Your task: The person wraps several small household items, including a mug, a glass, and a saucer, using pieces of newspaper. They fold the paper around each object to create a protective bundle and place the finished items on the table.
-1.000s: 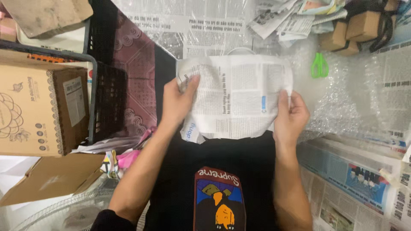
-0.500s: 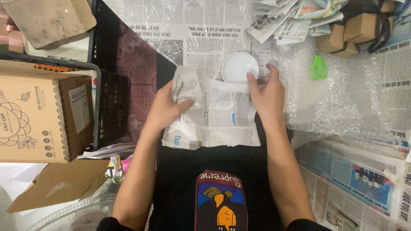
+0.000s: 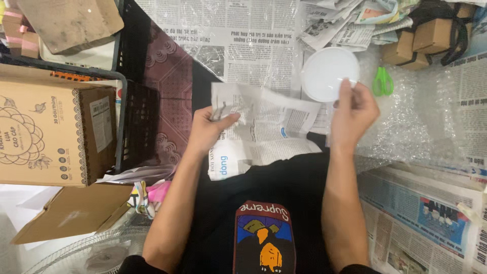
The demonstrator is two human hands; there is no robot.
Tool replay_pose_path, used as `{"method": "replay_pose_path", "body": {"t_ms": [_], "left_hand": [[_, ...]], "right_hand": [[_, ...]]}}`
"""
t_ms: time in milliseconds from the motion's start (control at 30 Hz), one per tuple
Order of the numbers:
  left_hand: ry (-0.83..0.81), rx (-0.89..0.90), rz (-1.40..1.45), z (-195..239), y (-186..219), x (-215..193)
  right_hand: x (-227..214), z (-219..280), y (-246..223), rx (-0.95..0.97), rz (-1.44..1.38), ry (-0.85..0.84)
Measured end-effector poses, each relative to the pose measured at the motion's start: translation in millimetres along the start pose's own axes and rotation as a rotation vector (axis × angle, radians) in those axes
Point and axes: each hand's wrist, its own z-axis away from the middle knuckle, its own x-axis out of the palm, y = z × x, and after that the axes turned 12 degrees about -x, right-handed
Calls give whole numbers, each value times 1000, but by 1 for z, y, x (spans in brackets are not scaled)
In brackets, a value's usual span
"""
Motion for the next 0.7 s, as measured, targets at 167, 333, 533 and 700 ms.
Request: {"method": "replay_pose_path", "body": {"t_ms": [167, 333, 533, 700], "left_hand": [[-55, -23, 208, -4, 2, 9], [-153, -57, 486, -16, 5, 24], [48, -30, 365, -34, 8, 46], [111, -3, 245, -43, 11, 46]], "right_hand": [[-26, 8, -42, 78, -406, -4], [-17, 35, -47, 247, -399, -240], [16, 45, -28, 243, -244, -224], [31, 28, 0, 309, -251, -285]]}}
